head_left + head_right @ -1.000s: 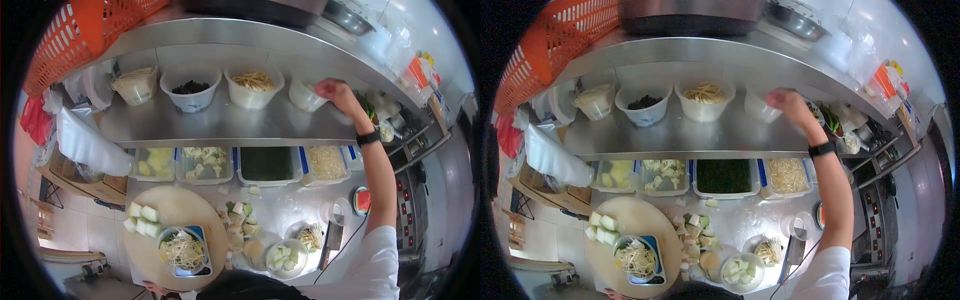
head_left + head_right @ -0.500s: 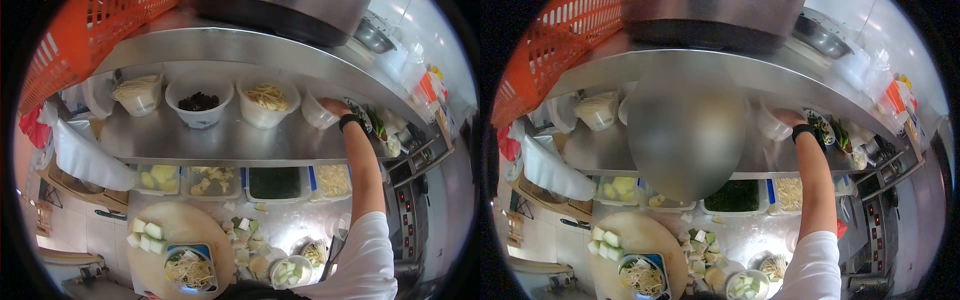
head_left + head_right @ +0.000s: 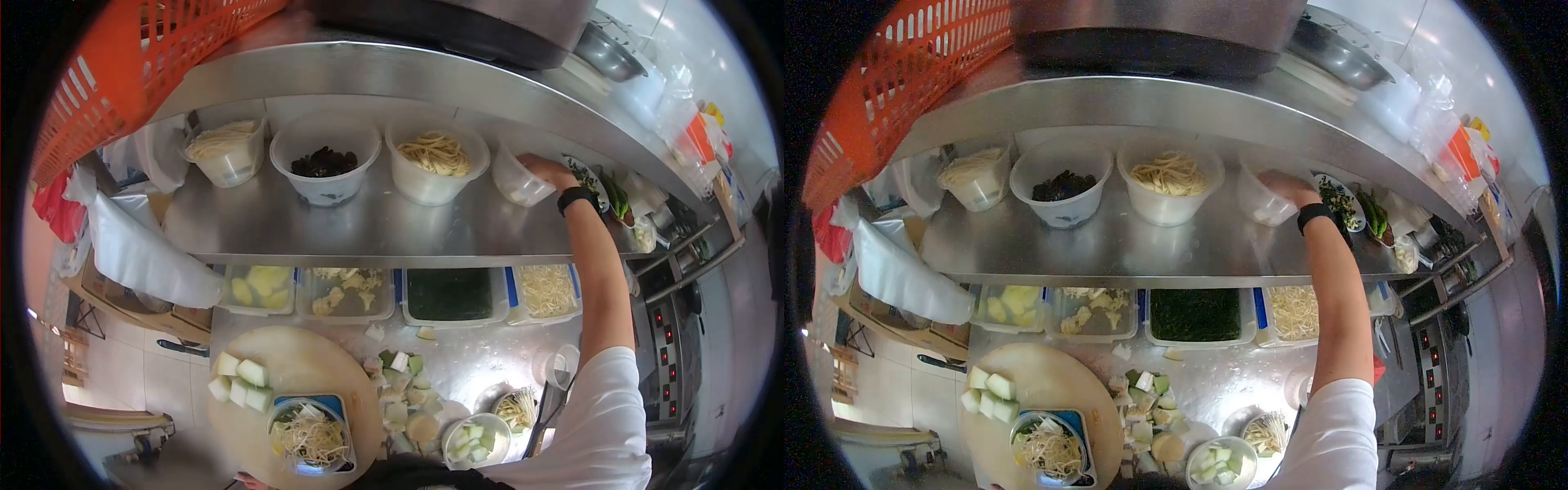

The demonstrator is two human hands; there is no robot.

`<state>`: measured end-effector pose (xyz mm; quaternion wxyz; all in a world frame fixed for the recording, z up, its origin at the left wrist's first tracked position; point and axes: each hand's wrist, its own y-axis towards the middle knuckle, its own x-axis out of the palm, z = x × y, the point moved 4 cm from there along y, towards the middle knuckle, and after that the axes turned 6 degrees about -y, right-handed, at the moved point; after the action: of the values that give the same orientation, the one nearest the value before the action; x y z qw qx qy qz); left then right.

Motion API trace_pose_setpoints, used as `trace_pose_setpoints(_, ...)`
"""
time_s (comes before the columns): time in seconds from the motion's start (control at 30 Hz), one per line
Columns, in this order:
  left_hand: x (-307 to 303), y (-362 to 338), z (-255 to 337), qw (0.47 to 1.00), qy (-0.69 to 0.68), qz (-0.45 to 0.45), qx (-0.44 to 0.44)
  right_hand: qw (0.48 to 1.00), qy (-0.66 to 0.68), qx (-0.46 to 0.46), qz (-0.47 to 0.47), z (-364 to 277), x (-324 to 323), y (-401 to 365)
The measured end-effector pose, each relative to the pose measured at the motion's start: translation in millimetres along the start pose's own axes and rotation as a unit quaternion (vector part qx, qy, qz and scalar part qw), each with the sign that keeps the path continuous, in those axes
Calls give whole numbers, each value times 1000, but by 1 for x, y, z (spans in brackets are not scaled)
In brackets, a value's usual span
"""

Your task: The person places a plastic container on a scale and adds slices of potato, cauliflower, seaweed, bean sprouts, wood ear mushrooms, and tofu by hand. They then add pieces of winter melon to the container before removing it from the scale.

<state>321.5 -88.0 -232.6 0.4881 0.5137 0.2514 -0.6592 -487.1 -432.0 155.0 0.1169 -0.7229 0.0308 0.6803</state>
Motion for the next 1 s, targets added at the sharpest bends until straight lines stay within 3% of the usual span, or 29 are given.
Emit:
trace_pose_setpoints(0.13, 3, 0, -9, 1000, -8, 2, -1, 1000, 3, -2, 8, -13, -4, -2)
trace_pose_setpoints(0.2, 5, 0, -14, 1000, -10, 5, -4, 994, 35, -94, 42, -24, -8, -6)
trace_pose_setpoints(0.33, 10, 0, -25, 1000, -22, 9, 7, 997, 27, -47, 63, -12, -8, 6)
trace_pose_setpoints(0.4, 15, -2, -32, 999, -30, 15, 19, 995, -65, -32, 69, -14, -12, 10)
trace_pose_setpoints(0.47, 25, -1, -50, 996, -54, 23, 71, 988, 92, -6, 127, 7, -13, 10)
trace_pose_setpoints(0.53, 41, -4, -84, 980, -86, 28, 177, 960, 170, -160, 153, 53, -6, 20)
trace_pose_setpoints(0.57, 44, -10, -91, 973, -104, 20, 205, 958, 180, -152, 162, 49, -15, 16)
trace_pose_setpoints(0.63, 43, -11, -104, 977, -139, -29, 162, 956, 242, -84, 144, 9, -38, -10)
trace_pose_setpoints(0.7, 35, -4, -92, 973, -207, -98, -23, 936, 319, -83, 126, -65, -49, -69)
trace_pose_setpoints(0.73, 6, -14, -63, 990, -127, -57, -25, 931, 344, -96, 79, -111, -40, -103)
trace_pose_setpoints(0.77, -11, -20, -46, 990, -126, -61, -29, 925, 364, -105, 42, -153, -34, -133)
trace_pose_setpoints(0.83, -36, -29, -10, 995, -91, 36, -9, 899, 400, -168, -65, -214, -3, -174)
trace_pose_setpoints(0.87, -37, -29, -2, 995, -101, 26, -6, 892, 398, -181, -115, -256, 10, -202)
trace_pose_setpoints(0.9, -38, -28, -2, 994, -110, 6, -26, 845, 457, -218, -171, -288, 22, -221)
trace_pose_setpoints(1.0, -36, -25, -13, 993, -103, -5, -55, 791, 494, -209, -294, -354, 59, -265)
